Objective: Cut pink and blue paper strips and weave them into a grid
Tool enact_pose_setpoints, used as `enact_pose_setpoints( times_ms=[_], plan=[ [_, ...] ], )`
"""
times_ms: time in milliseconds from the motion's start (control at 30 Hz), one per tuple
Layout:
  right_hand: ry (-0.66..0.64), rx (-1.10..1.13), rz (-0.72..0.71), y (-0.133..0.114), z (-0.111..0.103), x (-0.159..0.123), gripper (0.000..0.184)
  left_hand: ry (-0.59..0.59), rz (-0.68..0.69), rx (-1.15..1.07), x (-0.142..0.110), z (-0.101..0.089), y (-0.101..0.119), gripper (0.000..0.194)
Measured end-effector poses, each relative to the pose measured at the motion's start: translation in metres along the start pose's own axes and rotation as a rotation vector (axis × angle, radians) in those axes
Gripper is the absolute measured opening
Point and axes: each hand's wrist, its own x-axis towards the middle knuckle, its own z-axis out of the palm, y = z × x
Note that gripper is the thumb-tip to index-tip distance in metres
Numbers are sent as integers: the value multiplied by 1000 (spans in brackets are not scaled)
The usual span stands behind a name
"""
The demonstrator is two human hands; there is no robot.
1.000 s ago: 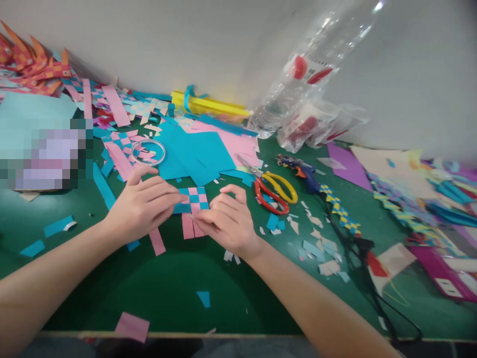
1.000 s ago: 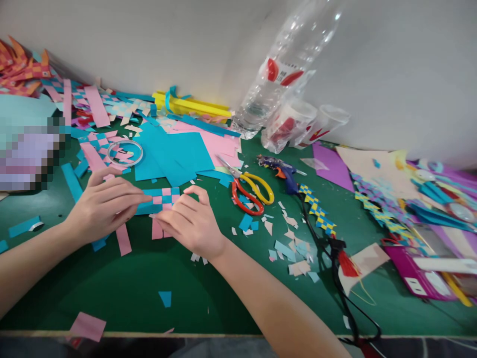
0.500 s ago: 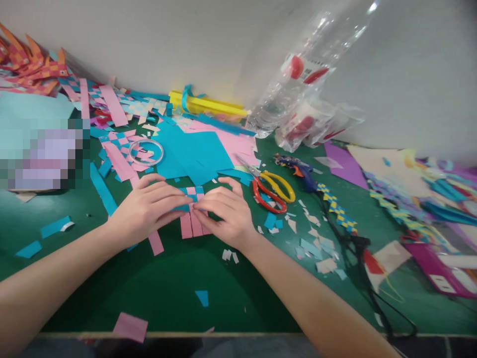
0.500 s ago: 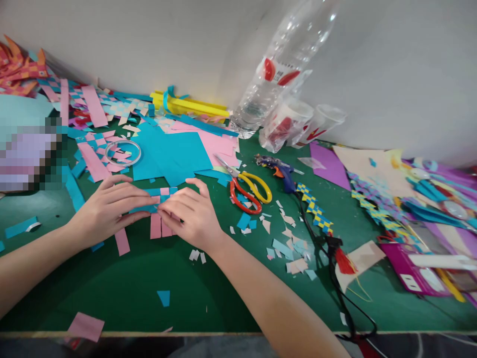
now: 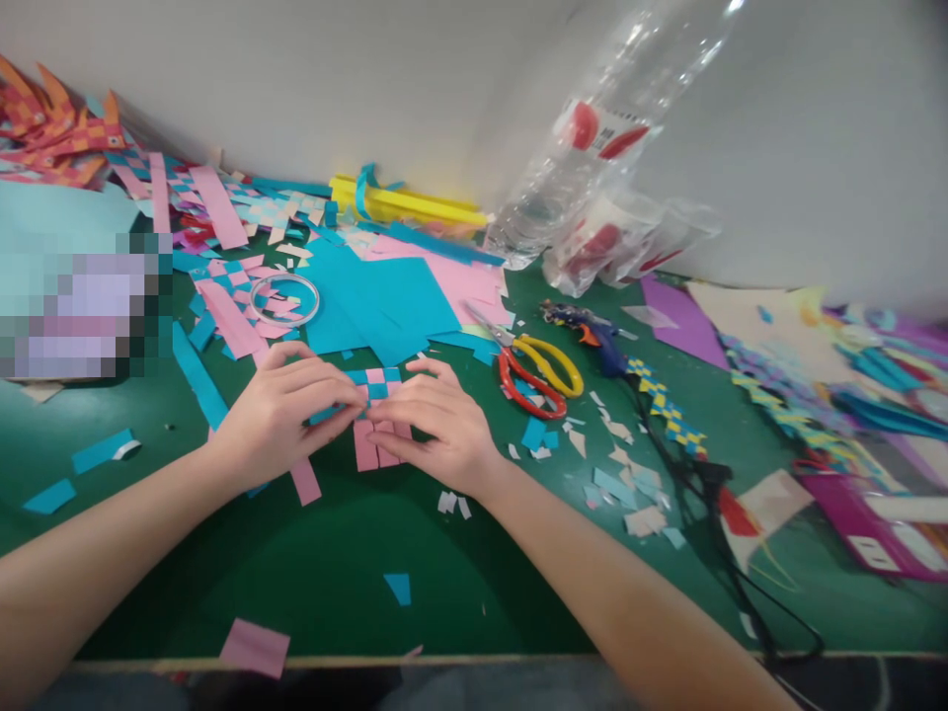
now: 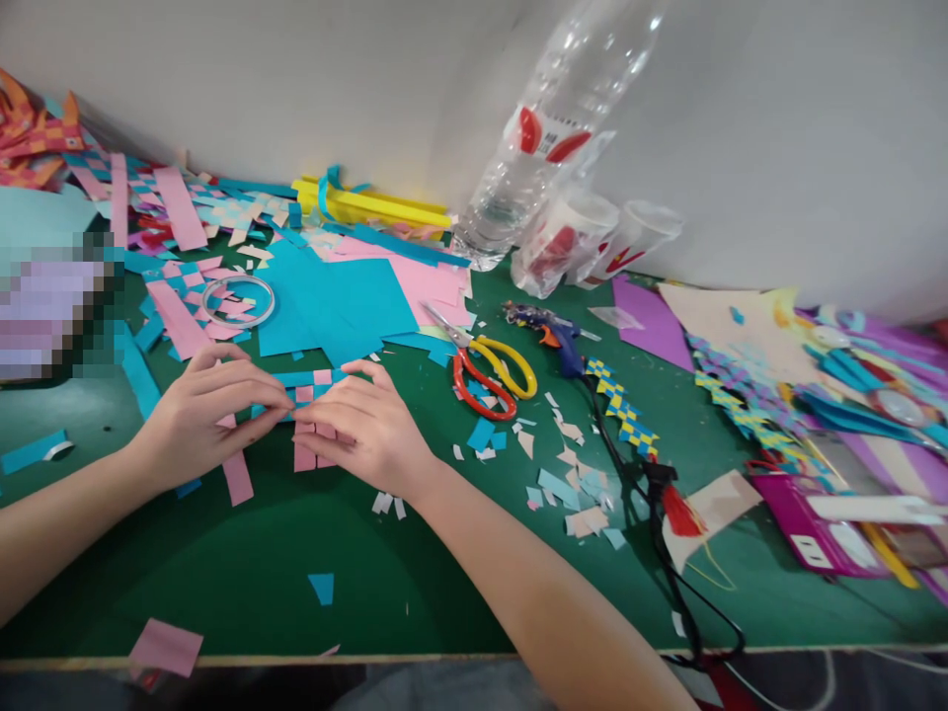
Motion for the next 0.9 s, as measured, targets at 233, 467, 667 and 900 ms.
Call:
enact_pose_setpoints(
  times_ms=[233,467,667,900],
  plan=[
    [19,75,24,-3,3,0,7,-37,19,-46,-1,0,0,4],
    [31,203,290,0,-11,4,10,-32,-8,-26,-3,2,-5,12],
    [29,411,477,18,-18,-2,10,-184,79,-7,-5,6,-8,17],
    [-135,420,607,12,-15,-5,18,-299,110,-18,-4,6,-8,21]
  ],
)
